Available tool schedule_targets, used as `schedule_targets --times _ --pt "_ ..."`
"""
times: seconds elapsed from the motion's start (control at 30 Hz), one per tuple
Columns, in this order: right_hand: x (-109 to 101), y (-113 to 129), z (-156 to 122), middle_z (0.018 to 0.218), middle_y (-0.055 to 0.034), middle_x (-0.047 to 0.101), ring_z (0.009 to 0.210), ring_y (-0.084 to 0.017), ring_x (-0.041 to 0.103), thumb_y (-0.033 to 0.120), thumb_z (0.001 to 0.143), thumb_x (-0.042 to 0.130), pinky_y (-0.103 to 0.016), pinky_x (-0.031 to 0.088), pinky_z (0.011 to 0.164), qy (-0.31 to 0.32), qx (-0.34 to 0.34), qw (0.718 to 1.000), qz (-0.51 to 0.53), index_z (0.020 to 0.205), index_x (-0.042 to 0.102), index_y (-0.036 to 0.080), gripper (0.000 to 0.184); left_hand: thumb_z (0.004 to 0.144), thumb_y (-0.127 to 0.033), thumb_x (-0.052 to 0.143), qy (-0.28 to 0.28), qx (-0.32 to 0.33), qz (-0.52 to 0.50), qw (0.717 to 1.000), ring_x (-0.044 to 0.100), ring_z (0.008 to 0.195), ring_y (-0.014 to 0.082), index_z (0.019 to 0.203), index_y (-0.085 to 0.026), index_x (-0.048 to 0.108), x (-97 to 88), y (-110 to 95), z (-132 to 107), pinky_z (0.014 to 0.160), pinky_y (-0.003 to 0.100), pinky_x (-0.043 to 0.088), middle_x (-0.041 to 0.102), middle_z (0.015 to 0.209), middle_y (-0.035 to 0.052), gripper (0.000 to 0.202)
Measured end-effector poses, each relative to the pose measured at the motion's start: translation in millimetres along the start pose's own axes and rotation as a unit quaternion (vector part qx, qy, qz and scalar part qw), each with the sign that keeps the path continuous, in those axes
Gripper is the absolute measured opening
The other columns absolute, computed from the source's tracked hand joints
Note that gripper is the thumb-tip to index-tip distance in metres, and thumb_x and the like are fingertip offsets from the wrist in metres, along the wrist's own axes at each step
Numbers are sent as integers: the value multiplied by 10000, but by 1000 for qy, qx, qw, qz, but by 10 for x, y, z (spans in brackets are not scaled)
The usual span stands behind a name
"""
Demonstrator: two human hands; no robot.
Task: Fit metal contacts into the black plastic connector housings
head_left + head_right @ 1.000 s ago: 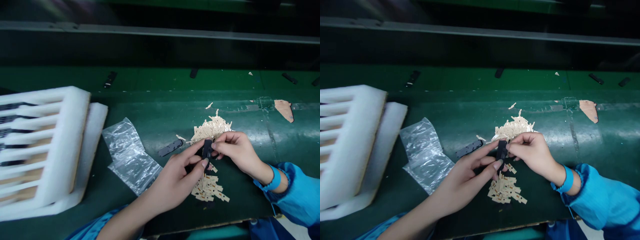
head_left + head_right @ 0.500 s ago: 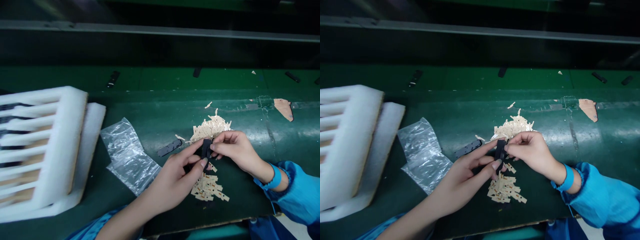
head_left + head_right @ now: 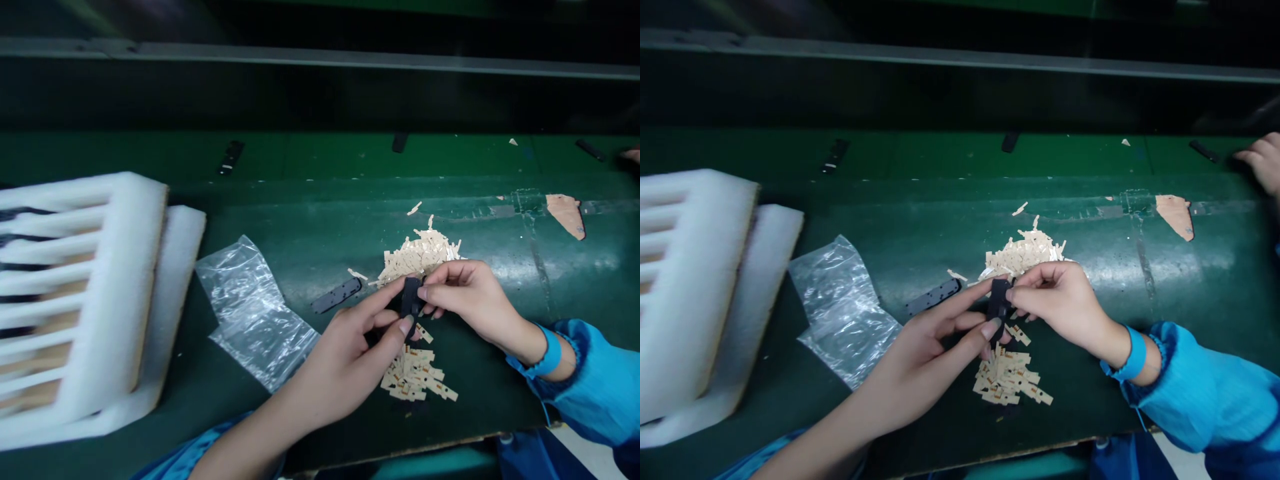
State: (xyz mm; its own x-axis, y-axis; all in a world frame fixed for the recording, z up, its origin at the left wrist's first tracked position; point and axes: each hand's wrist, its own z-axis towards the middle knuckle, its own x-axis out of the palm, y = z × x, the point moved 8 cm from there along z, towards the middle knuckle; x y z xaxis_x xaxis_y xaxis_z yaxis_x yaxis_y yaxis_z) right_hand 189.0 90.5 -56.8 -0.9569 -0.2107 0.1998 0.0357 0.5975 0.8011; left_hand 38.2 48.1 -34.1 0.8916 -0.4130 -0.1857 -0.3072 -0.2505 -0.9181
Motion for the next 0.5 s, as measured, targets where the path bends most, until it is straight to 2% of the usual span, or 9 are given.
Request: schedule_targets --times 0.17,0.33,0.5 --pt "-2 -7 -2 581 -1 704 542 -118 642 300 626 900 -235 526 538 1 23 1000 7 645 740 182 200 1014 -341 549 3 -7 -6 1000 636 595 155 1561 -131 482 11 3 0 544 258 488 720 655 -19 590" --pt "-4 -17 4 597 -7 711 555 -119 645 277 676 847 -242 529 551 6 17 1000 -1 660 744 185 139 1014 -337 548 5 0 -11 1000 627 572 153 1555 -134 490 11 -3 4 529 263 470 724 660 -15 581" --pt "5 -18 0 593 0 704 545 -118 636 278 663 848 -247 526 546 1 13 1000 2 652 741 191 138 1014 -341 541 5 3 -10 1000 641 587 162 1539 -143 508 16 -14 7 563 283 498 717 655 -18 562"
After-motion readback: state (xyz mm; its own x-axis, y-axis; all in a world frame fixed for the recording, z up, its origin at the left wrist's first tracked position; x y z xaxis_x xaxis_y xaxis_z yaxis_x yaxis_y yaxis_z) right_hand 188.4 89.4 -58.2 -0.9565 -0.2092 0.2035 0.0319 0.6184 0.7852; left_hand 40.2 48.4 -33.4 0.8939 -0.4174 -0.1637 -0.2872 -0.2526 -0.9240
